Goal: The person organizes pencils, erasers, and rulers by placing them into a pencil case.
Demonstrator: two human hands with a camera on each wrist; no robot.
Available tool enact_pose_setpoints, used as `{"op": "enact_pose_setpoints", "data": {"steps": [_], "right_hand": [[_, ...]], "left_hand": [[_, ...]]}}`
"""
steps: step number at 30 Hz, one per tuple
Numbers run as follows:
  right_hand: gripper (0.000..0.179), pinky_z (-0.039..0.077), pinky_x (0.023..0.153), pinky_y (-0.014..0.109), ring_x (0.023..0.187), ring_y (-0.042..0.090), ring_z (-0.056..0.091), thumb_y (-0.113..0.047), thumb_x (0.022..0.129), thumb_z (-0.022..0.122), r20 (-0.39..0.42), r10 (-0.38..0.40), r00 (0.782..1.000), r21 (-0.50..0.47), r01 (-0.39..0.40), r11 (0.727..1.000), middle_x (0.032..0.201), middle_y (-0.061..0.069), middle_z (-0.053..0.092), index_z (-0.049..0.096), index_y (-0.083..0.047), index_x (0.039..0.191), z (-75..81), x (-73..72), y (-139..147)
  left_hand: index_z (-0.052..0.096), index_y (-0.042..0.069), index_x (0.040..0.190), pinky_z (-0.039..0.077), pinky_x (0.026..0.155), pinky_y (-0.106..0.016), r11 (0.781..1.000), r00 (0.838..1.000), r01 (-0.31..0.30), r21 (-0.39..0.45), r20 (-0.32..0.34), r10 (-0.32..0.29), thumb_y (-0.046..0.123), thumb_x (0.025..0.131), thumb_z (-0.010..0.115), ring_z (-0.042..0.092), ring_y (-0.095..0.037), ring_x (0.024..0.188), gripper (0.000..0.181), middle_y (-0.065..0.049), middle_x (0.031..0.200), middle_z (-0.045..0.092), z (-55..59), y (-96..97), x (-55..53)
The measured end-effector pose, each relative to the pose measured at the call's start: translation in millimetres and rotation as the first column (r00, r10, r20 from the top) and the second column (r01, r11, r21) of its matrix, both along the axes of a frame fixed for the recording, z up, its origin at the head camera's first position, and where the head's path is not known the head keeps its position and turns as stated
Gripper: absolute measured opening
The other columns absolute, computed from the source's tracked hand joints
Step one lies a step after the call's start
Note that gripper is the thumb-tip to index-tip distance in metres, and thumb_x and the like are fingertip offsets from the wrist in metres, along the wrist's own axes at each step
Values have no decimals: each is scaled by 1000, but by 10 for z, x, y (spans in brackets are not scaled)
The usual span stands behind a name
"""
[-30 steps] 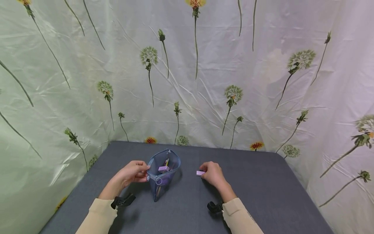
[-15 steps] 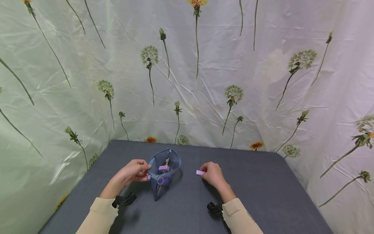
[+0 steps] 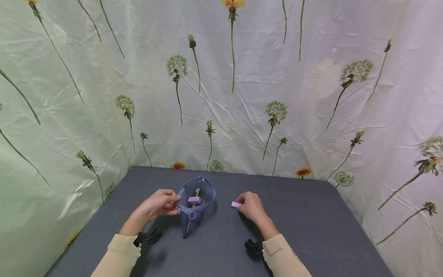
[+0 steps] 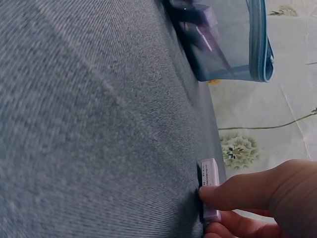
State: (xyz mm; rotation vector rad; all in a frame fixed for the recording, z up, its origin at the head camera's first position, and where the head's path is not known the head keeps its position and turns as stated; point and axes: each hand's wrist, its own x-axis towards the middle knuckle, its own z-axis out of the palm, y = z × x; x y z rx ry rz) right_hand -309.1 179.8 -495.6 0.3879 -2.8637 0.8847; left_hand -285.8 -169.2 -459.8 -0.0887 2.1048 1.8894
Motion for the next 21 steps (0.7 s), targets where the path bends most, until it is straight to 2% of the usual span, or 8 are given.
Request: {"op": "enact_pose_setpoints", "data": {"steps": [11, 21], "right_hand": [[16, 48, 67, 36, 69, 12, 56, 0, 76, 80, 9, -6, 1000, -1, 6, 1000, 75, -5, 66, 77, -13, 86, 95, 26, -41], [16, 49, 66, 35, 69, 10, 58, -3, 78, 80, -69, 35, 997, 10, -35, 999, 75, -9, 66, 77, -16, 88, 241, 36, -114]], "left_hand": [[60, 1, 85, 59, 62, -35, 1000, 1000, -5, 13, -19, 5, 15, 99, 64, 65, -20, 64, 20, -16, 83, 64, -23, 20, 10], [60, 1, 86, 59, 66, -37, 998, 999, 15, 67, -34, -12, 14, 99, 64, 66, -19, 68, 19, -15, 86, 62, -30, 40, 26]]}}
